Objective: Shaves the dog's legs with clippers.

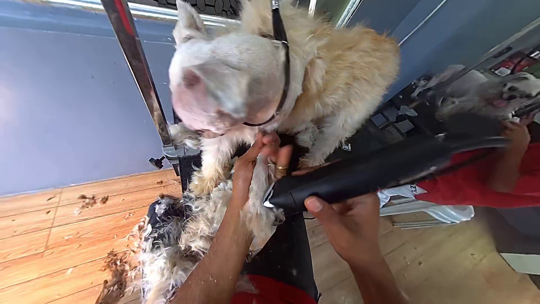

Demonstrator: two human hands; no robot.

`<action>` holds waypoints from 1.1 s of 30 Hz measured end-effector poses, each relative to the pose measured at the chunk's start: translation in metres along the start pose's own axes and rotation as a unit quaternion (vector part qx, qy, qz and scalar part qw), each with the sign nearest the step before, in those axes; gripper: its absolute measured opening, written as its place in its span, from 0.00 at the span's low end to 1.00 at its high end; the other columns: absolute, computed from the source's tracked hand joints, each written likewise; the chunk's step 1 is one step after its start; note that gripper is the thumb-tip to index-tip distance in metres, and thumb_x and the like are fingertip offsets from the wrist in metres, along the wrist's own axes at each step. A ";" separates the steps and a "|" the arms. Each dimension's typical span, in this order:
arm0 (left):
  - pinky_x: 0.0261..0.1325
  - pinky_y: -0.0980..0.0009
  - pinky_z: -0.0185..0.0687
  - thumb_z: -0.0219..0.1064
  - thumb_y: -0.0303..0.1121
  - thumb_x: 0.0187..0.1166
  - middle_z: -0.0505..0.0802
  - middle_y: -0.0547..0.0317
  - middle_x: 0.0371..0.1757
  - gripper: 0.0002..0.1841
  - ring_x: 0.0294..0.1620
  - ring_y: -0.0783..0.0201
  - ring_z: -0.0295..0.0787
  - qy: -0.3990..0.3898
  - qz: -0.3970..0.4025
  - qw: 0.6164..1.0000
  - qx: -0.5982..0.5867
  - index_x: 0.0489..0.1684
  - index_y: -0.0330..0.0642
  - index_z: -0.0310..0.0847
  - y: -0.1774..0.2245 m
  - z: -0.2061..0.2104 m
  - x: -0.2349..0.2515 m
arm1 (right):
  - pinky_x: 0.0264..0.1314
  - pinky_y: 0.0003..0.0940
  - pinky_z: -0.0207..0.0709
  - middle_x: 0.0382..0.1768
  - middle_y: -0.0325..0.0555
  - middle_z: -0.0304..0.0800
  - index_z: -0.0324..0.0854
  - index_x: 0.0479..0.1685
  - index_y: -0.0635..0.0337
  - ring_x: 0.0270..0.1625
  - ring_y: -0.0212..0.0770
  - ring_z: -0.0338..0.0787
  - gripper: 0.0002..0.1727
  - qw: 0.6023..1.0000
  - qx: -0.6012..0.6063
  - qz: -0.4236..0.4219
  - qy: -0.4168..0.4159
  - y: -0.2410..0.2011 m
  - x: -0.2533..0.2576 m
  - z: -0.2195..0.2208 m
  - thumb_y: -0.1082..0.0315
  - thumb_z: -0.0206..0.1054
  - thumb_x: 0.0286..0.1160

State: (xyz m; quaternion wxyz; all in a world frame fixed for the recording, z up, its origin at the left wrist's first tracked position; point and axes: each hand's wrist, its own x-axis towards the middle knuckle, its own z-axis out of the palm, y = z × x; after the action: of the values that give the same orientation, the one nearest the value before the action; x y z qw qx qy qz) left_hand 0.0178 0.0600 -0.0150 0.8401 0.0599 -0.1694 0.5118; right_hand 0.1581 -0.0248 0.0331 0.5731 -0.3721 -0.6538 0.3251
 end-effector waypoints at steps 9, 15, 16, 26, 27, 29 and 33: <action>0.21 0.89 0.67 0.50 0.47 0.93 0.78 0.74 0.24 0.13 0.20 0.82 0.73 0.002 0.004 0.995 0.099 0.40 0.59 0.77 -0.030 0.001 -0.027 | 0.60 0.33 0.92 0.50 0.35 0.92 0.79 0.57 0.56 0.54 0.34 0.93 0.27 0.965 -0.203 -0.131 -0.097 -0.043 0.054 0.003 0.59 0.86 0.60; 0.21 0.88 0.66 0.49 0.54 0.92 0.74 0.73 0.19 0.22 0.17 0.81 0.70 0.041 0.003 0.994 0.104 0.25 0.56 0.75 -0.033 0.022 -0.010 | 0.61 0.28 0.88 0.49 0.35 0.90 0.81 0.56 0.58 0.58 0.29 0.89 0.29 0.922 -0.296 -0.124 -0.216 -0.052 0.067 -0.007 0.49 0.83 0.63; 0.19 0.87 0.62 0.47 0.54 0.92 0.71 0.73 0.17 0.23 0.14 0.79 0.65 0.015 0.000 0.997 0.071 0.24 0.55 0.71 -0.034 0.018 -0.004 | 0.61 0.30 0.89 0.49 0.35 0.90 0.81 0.56 0.57 0.58 0.30 0.90 0.29 0.922 -0.289 -0.125 -0.226 -0.054 0.067 -0.011 0.50 0.83 0.62; 0.19 0.91 0.65 0.42 0.47 0.95 0.73 0.72 0.20 0.18 0.12 0.82 0.66 0.046 -0.012 0.997 -0.054 0.47 0.47 0.74 -0.029 0.013 0.018 | 0.56 0.41 0.93 0.47 0.36 0.93 0.78 0.60 0.46 0.51 0.42 0.95 0.28 0.984 -0.130 -0.081 -0.095 -0.058 0.041 -0.041 0.53 0.84 0.62; 0.18 0.90 0.66 0.42 0.46 0.96 0.73 0.72 0.19 0.18 0.12 0.81 0.66 0.047 -0.009 0.997 -0.057 0.48 0.45 0.74 -0.029 0.012 0.019 | 0.59 0.40 0.93 0.49 0.34 0.93 0.77 0.61 0.46 0.53 0.41 0.95 0.28 0.981 -0.148 -0.108 -0.059 -0.055 0.042 -0.037 0.54 0.84 0.63; 0.16 0.87 0.67 0.41 0.44 0.95 0.73 0.72 0.17 0.19 0.10 0.79 0.68 0.054 -0.010 0.996 -0.073 0.50 0.42 0.75 -0.027 0.011 0.023 | 0.64 0.40 0.91 0.53 0.34 0.92 0.74 0.64 0.48 0.58 0.40 0.93 0.30 0.975 -0.171 -0.136 -0.045 -0.047 0.037 -0.032 0.56 0.84 0.63; 0.17 0.88 0.68 0.43 0.44 0.95 0.74 0.72 0.18 0.17 0.10 0.80 0.68 0.030 -0.031 0.998 -0.035 0.55 0.43 0.75 -0.022 0.007 0.025 | 0.59 0.45 0.92 0.49 0.42 0.91 0.75 0.64 0.48 0.54 0.45 0.93 0.30 0.991 -0.019 -0.050 -0.123 -0.034 0.007 -0.033 0.64 0.84 0.62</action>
State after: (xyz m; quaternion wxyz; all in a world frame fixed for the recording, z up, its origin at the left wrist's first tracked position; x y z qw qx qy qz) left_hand 0.0464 0.0685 0.0016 0.8621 0.0199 -0.1598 0.4805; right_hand 0.1866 -0.0359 0.0703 0.4965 -0.3069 -0.7434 0.3267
